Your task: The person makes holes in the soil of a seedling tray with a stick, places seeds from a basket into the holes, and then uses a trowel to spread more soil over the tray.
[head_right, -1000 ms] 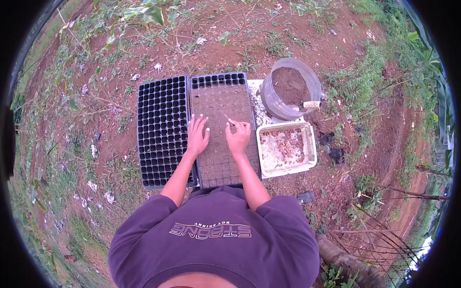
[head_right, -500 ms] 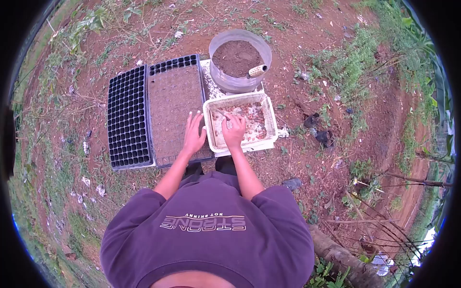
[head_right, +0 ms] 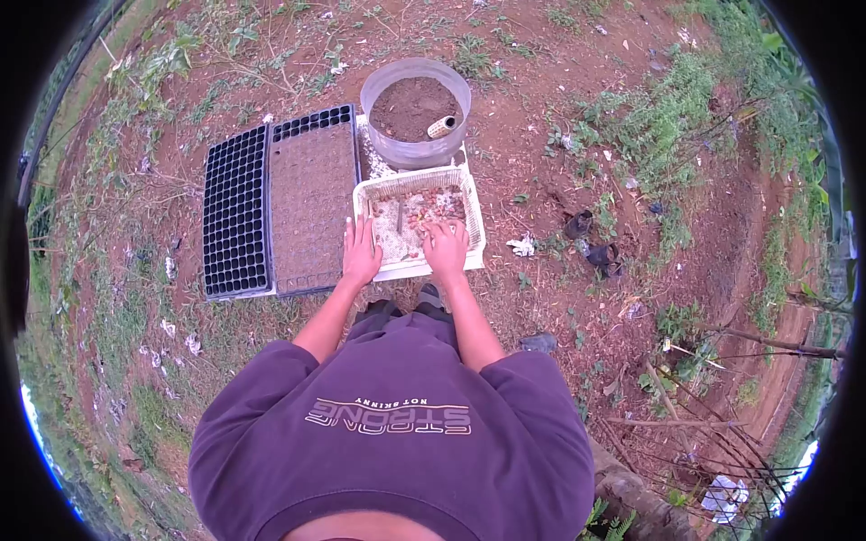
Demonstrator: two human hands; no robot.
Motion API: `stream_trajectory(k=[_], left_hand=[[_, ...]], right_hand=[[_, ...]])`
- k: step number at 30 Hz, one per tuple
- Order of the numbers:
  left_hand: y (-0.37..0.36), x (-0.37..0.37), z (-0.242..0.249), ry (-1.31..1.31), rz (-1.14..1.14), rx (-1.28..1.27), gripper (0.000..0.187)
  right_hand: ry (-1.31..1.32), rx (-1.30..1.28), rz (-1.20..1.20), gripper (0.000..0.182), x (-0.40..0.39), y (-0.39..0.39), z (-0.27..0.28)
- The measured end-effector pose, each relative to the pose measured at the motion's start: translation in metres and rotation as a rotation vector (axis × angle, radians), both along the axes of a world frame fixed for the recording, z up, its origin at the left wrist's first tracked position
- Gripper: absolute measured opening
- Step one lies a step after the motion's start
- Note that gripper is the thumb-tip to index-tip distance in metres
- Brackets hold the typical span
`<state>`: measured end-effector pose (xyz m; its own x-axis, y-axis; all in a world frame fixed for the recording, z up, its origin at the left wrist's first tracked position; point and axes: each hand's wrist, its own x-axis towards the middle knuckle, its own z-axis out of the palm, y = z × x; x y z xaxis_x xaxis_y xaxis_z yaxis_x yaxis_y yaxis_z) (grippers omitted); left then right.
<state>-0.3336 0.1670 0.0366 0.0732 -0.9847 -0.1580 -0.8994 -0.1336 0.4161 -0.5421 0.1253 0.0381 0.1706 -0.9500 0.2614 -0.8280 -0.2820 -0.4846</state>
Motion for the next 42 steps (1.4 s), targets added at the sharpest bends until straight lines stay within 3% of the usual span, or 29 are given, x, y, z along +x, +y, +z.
stream_trajectory(k=[6, 11, 18, 22, 29, 32, 42], left_hand=[[-0.004, -0.003, 0.000, -0.061, 0.025, 0.047, 0.069], [-0.004, -0.008, 0.004, -0.118, 0.048, 0.046, 0.068], [-0.003, -0.011, 0.007, -0.115, 0.069, 0.062, 0.063], [0.000, -0.017, 0.012, -0.156, 0.066, 0.009, 0.064], [-0.003, -0.065, 0.013, 0.010, 0.020, -0.074, 0.059], [-0.010, -0.083, 0.007, 0.119, 0.012, -0.008, 0.059], [-0.023, -0.099, -0.008, 0.115, 0.094, 0.023, 0.059]], right_hand=[[0.133, -0.023, -0.145, 0.043, -0.030, 0.017, -0.003], [-0.094, 0.052, -0.189, 0.056, -0.030, 0.018, -0.014], [-0.155, 0.059, -0.213, 0.059, -0.030, 0.022, -0.007], [-0.274, 0.017, -0.273, 0.049, -0.037, 0.031, -0.006], [-0.043, 0.045, -0.145, 0.017, -0.068, 0.001, -0.007], [0.000, 0.077, -0.061, 0.015, -0.077, -0.016, 0.000], [0.175, 0.061, 0.238, 0.017, -0.084, -0.051, 0.005]])
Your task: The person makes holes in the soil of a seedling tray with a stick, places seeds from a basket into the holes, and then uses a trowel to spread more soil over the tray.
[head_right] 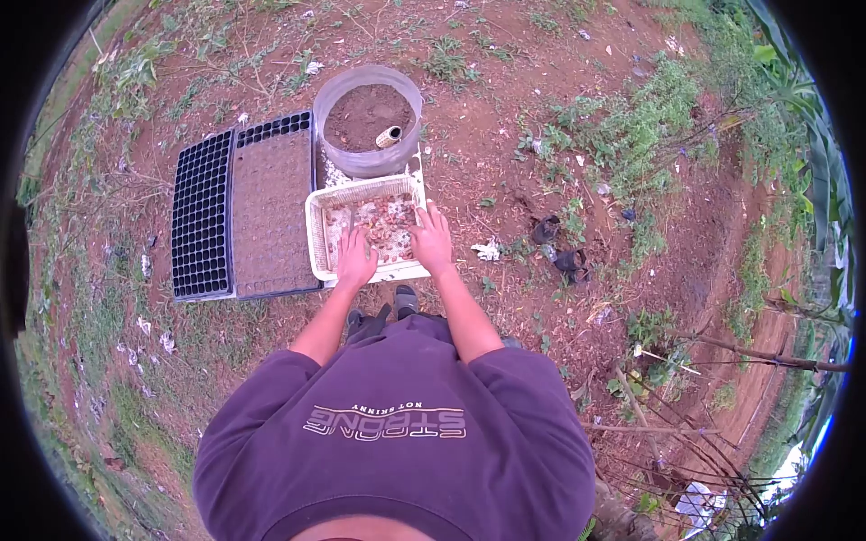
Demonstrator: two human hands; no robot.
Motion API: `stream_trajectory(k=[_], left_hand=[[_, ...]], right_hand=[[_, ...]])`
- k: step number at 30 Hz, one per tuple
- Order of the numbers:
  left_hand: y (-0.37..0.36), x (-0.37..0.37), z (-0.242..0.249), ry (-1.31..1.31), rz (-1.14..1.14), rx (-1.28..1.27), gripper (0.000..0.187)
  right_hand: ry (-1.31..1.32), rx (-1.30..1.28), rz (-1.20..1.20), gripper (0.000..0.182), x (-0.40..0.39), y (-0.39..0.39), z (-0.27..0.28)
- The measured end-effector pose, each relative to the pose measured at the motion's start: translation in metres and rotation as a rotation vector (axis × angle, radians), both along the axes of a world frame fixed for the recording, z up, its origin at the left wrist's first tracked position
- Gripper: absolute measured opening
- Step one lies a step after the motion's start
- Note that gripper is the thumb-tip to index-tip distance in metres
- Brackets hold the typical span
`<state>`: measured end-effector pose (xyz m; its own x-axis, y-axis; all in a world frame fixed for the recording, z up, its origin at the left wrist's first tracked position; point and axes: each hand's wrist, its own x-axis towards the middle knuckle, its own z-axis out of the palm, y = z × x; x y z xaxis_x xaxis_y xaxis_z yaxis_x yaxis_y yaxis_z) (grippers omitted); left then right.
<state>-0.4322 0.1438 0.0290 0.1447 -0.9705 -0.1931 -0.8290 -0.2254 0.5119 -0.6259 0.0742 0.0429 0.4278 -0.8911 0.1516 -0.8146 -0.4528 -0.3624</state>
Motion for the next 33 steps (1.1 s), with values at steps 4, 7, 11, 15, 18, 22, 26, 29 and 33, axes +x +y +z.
stream_trajectory(k=[4, 7, 11, 15, 18, 22, 26, 29, 33], left_hand=[[-0.001, -0.001, 0.009, -0.008, 0.009, 0.025, 0.058], [-0.001, 0.000, 0.006, -0.024, 0.014, 0.027, 0.056], [-0.001, -0.001, 0.002, -0.031, 0.030, 0.023, 0.055], [-0.001, 0.000, -0.001, -0.040, 0.033, 0.037, 0.054], [0.000, -0.001, -0.002, -0.027, 0.048, 0.056, 0.053], [-0.001, 0.000, 0.000, -0.014, 0.048, 0.093, 0.051], [-0.002, 0.000, 0.002, -0.026, 0.038, 0.087, 0.051], [-0.002, 0.000, 0.000, -0.038, 0.033, 0.099, 0.051], [-0.001, 0.000, -0.001, -0.025, 0.038, 0.093, 0.051]], right_hand=[[0.141, 0.002, 0.080, 0.019, 0.007, -0.009, -0.007], [0.226, 0.057, 0.078, 0.020, 0.011, -0.013, -0.013], [0.337, 0.000, 0.104, 0.021, 0.016, -0.018, -0.016], [0.408, 0.083, 0.124, 0.021, 0.021, -0.025, -0.005], [0.451, 0.121, 0.128, 0.020, 0.023, -0.030, -0.003], [0.442, 0.130, 0.112, 0.018, 0.022, -0.034, -0.013], [0.489, 0.170, 0.120, 0.018, 0.025, -0.033, -0.001], [0.505, 0.142, 0.092, 0.021, 0.029, -0.034, -0.012], [0.472, 0.071, 0.017, 0.028, 0.035, -0.037, -0.026]])
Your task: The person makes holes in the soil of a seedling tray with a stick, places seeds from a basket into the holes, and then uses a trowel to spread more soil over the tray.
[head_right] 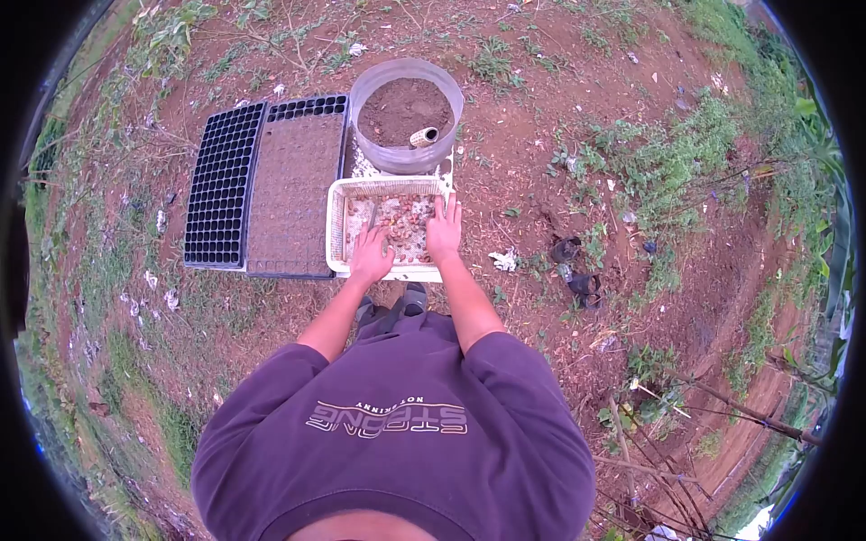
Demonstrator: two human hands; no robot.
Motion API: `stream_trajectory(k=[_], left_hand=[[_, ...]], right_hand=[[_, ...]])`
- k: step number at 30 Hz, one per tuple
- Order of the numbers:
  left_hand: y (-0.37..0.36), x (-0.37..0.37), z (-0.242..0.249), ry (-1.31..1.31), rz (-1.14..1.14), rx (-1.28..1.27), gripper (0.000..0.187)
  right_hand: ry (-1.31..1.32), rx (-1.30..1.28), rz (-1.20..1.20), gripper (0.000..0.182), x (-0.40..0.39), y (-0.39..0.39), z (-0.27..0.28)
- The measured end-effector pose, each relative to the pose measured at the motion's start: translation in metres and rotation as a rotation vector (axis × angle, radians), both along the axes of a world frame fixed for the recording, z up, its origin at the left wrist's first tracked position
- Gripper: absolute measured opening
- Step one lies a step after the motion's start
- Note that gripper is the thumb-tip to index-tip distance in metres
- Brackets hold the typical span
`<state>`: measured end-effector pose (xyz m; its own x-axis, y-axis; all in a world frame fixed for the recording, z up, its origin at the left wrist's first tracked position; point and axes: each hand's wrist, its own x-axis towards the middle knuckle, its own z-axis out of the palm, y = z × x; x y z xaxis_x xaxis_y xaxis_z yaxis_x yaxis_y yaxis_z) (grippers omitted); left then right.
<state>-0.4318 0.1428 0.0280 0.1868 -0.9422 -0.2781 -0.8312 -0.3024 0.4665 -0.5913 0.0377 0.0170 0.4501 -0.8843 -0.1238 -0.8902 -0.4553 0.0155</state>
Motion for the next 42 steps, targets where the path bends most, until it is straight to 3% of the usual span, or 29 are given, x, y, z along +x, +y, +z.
stream_trajectory(k=[17, 23, 25, 28, 34, 42], left_hand=[[-0.002, -0.001, 0.009, -0.006, -0.008, 0.026, 0.053], [-0.002, 0.000, 0.008, 0.027, -0.011, 0.001, 0.049], [0.000, 0.001, 0.006, 0.042, -0.015, -0.043, 0.048], [0.002, 0.009, 0.009, 0.071, -0.031, -0.138, 0.046], [0.003, 0.039, 0.030, 0.057, -0.003, -0.441, 0.041], [0.007, 0.095, 0.047, 0.017, 0.135, -0.584, 0.038]], right_hand=[[-0.040, 0.111, -0.046, 0.022, 0.003, -0.002, 0.019], [-0.311, -0.033, -0.021, 0.011, -0.005, 0.003, 0.013], [-0.639, -0.065, -0.081, 0.008, -0.007, 0.010, 0.016], [-0.817, -0.095, -0.156, 0.010, -0.002, 0.018, 0.023], [-1.011, -0.133, -0.087, 0.015, 0.023, 0.016, 0.042], [-1.159, -0.145, 0.012, 0.016, 0.090, 0.018, 0.063]])
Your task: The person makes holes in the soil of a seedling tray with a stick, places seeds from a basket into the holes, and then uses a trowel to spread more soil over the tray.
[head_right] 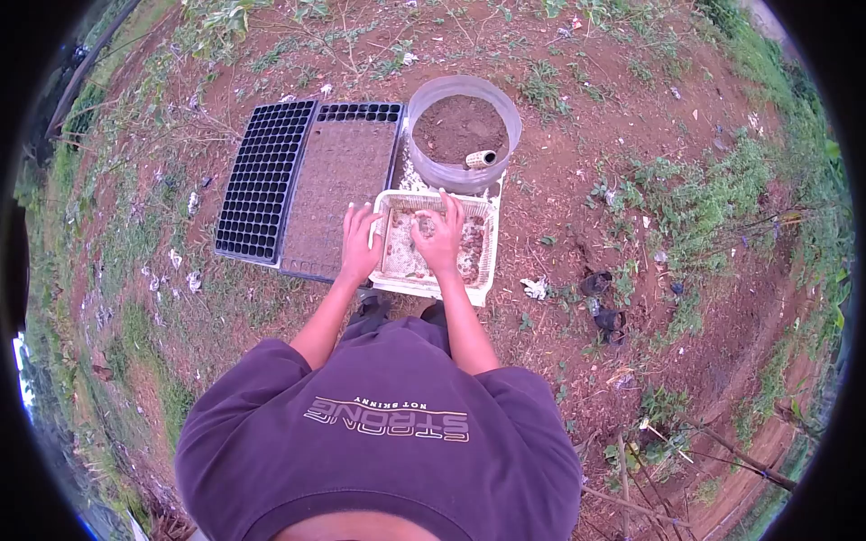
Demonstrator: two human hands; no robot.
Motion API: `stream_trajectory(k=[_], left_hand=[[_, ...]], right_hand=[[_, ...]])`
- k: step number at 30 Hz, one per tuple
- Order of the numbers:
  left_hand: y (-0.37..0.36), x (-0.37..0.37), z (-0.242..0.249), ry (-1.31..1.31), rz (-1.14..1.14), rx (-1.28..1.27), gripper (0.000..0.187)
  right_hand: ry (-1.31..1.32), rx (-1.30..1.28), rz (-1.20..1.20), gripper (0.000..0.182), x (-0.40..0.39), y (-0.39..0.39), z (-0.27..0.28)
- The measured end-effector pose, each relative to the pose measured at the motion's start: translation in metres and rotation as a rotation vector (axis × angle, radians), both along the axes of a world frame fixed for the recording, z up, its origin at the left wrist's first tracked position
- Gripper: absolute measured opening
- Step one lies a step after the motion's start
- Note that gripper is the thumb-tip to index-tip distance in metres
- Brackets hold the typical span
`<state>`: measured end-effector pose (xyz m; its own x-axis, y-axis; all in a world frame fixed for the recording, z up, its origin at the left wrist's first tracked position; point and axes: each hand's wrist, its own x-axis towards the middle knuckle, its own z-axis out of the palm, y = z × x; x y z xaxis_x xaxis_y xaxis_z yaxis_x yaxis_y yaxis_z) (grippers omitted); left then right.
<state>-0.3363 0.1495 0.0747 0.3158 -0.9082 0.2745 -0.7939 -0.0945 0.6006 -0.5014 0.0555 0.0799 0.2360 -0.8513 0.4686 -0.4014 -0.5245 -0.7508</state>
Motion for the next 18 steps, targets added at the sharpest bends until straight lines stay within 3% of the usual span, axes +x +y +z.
stream_trajectory(k=[6, 18], left_hand=[[0.010, 0.066, -0.008, 0.016, 0.040, -0.046, 0.038], [-0.018, 0.284, -0.038, -0.084, 0.069, -0.015, 0.033]], right_hand=[[-0.010, -0.021, 0.045, 0.017, 0.075, 0.009, -0.010], [0.003, 0.095, -0.043, 0.016, 0.272, -0.019, -0.043]])
